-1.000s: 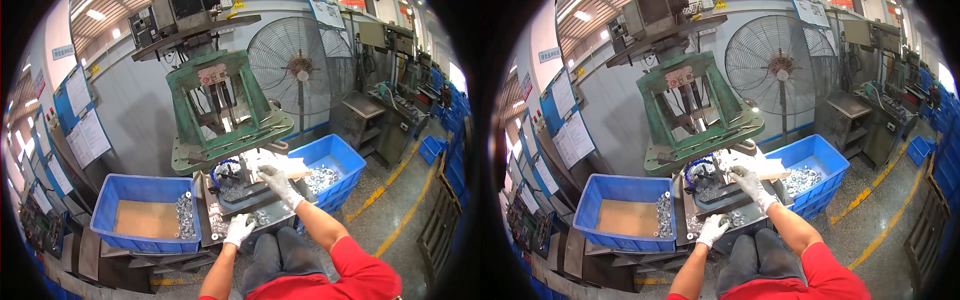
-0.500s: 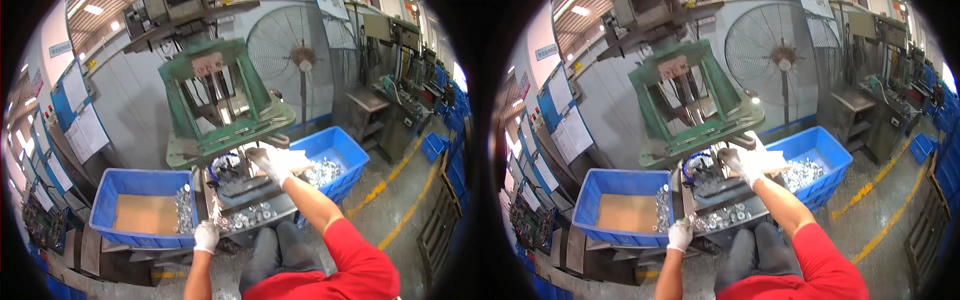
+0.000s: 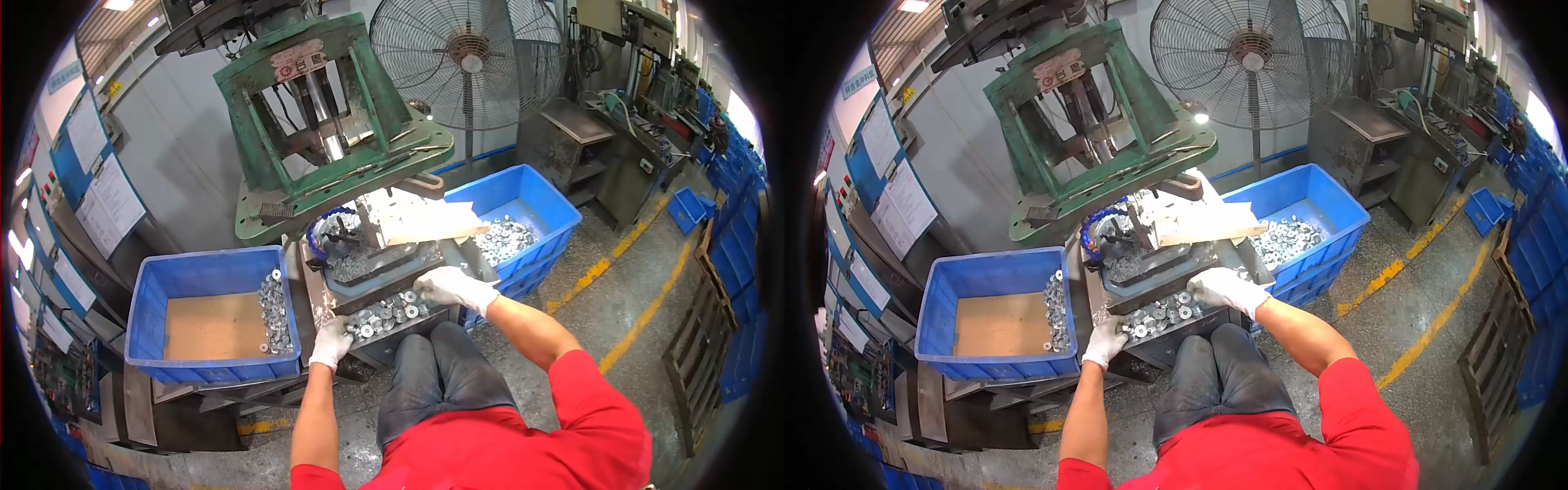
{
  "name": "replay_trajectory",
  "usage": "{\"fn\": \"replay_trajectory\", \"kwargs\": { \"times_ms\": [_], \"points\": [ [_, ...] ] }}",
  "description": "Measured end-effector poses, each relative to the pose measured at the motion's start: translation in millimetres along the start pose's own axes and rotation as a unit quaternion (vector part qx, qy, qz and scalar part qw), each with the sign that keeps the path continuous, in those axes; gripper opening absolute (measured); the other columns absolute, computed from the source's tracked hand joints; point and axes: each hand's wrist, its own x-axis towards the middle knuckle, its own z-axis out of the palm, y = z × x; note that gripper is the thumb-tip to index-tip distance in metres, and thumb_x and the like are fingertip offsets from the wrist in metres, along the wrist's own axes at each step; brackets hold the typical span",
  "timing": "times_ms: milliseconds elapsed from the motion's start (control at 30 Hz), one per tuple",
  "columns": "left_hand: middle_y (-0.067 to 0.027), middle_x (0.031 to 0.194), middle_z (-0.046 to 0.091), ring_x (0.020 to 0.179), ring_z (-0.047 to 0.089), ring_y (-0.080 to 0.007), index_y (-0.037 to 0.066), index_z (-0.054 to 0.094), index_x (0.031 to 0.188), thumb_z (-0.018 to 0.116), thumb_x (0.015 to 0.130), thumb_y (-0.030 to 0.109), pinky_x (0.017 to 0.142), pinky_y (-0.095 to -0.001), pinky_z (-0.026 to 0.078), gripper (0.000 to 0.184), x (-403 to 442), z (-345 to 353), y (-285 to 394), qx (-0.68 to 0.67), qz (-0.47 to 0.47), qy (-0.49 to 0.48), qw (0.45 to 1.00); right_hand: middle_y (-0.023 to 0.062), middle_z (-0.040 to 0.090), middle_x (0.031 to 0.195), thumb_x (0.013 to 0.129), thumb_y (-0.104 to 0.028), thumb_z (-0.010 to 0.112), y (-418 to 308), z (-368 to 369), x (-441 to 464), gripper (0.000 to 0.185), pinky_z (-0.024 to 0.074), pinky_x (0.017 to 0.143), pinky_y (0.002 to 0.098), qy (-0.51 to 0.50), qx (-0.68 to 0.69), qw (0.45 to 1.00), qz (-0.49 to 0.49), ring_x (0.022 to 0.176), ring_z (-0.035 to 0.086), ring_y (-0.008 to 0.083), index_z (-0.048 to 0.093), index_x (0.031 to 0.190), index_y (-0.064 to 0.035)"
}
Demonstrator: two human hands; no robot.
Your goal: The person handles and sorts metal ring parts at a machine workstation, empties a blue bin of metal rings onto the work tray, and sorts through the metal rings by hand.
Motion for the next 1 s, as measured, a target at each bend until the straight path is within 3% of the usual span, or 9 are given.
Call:
{"fn": "replay_trajectory", "kwargs": {
  "times_ms": [100, 233, 333, 367, 467, 700, 800, 900, 1000],
  "points": [
    [-0.0221, 0.114, 0.068, 0.108, 0.064, -0.0400, 0.005, 0.065, 0.119, 0.059, 0.077, 0.012, 0.097, -0.0450, 0.049, 0.043, 12, 15, 9, -0.010, 0.085, 0.059, 0.995, 0.0151, 0.073, 0.095, 0.081, -0.022, 0.066, -4, 8, 0, 0.028, 0.0552, 0.080, 0.0454, -0.093, -0.009, 0.995, 0.031, 0.093, 0.069, 0.0370, 0.071, 0.106, -0.0120],
    [-0.0191, 0.111, 0.069, 0.108, 0.064, -0.0364, 0.008, 0.068, 0.116, 0.057, 0.081, 0.011, 0.096, -0.0429, 0.050, 0.037, 19, 31, 7, -0.068, 0.022, 0.054, 0.996, 0.0139, 0.072, 0.095, 0.079, -0.018, 0.067, -4, 15, -1, 0.030, 0.0553, 0.080, 0.0444, -0.050, 0.015, 0.997, 0.054, 0.091, 0.069, 0.0361, 0.071, 0.108, -0.0131],
    [-0.0173, 0.108, 0.070, 0.103, 0.067, -0.0326, 0.008, 0.069, 0.114, 0.058, 0.082, 0.010, 0.093, -0.0401, 0.052, 0.034, 6, 16, 21, -0.125, 0.008, 0.092, 0.988, 0.0145, 0.072, 0.095, 0.081, -0.018, 0.067, -4, 21, -11, 0.028, 0.0553, 0.077, 0.0431, 0.114, 0.023, 0.992, 0.052, 0.088, 0.069, 0.0359, 0.071, 0.108, -0.0116],
    [-0.0168, 0.107, 0.070, 0.100, 0.068, -0.0313, 0.008, 0.070, 0.113, 0.059, 0.082, 0.010, 0.092, -0.0392, 0.053, 0.033, 2, 9, 28, -0.147, 0.006, 0.111, 0.983, 0.0144, 0.072, 0.096, 0.082, -0.018, 0.067, -3, 19, -12, 0.029, 0.0553, 0.078, 0.0428, 0.088, 0.006, 0.995, 0.054, 0.089, 0.069, 0.0355, 0.071, 0.111, -0.0123],
    [-0.0085, 0.097, 0.071, 0.087, 0.067, -0.0177, 0.004, 0.070, 0.110, 0.062, 0.085, 0.001, 0.081, -0.0305, 0.053, 0.027, 2, 22, 13, -0.285, 0.038, 0.170, 0.943, 0.0141, 0.072, 0.100, 0.085, -0.021, 0.067, 1, 11, -18, 0.034, 0.0551, 0.082, 0.0415, 0.022, 0.003, 0.999, 0.024, 0.095, 0.069, 0.0340, 0.070, 0.119, -0.0139],
    [-0.0001, 0.082, 0.064, 0.066, 0.053, -0.0076, 0.003, 0.070, 0.102, 0.061, 0.086, -0.003, 0.062, -0.0238, 0.044, 0.019, 2, 20, 9, -0.357, 0.012, 0.139, 0.924, 0.0138, 0.071, 0.093, 0.082, -0.024, 0.070, 11, 9, -22, 0.026, 0.0543, 0.077, 0.0421, -0.033, 0.078, 0.995, 0.046, 0.088, 0.069, 0.0328, 0.070, 0.104, -0.0106],
    [-0.0068, 0.094, 0.071, 0.089, 0.065, -0.0161, -0.001, 0.071, 0.101, 0.064, 0.082, 0.001, 0.082, -0.0287, 0.051, 0.020, 9, 29, -5, -0.390, 0.096, 0.165, 0.901, 0.0120, 0.070, 0.087, 0.079, -0.028, 0.073, 5, -3, -27, 0.027, 0.0533, 0.073, 0.0411, 0.000, 0.095, 0.995, 0.019, 0.083, 0.069, 0.0310, 0.069, 0.099, -0.0103],
    [-0.0078, 0.093, 0.070, 0.087, 0.063, -0.0168, 0.000, 0.068, 0.094, 0.068, 0.081, 0.001, 0.083, -0.0302, 0.050, 0.013, 4, 20, 3, -0.355, 0.077, 0.151, 0.919, 0.0119, 0.068, 0.080, 0.076, -0.027, 0.074, 12, 11, -25, 0.024, 0.0516, 0.069, 0.0421, 0.040, 0.108, 0.992, -0.041, 0.078, 0.067, 0.0322, 0.069, 0.091, -0.0089],
    [-0.0030, 0.080, 0.065, 0.071, 0.055, -0.0112, 0.000, 0.068, 0.093, 0.069, 0.084, 0.004, 0.068, -0.0273, 0.046, 0.009, 3, 24, -2, -0.309, 0.052, 0.163, 0.935, 0.0119, 0.070, 0.081, 0.073, -0.023, 0.074, 10, 13, -26, 0.019, 0.0506, 0.068, 0.0419, 0.015, 0.160, 0.987, -0.030, 0.076, 0.066, 0.0318, 0.068, 0.082, -0.0073]
  ]
}}
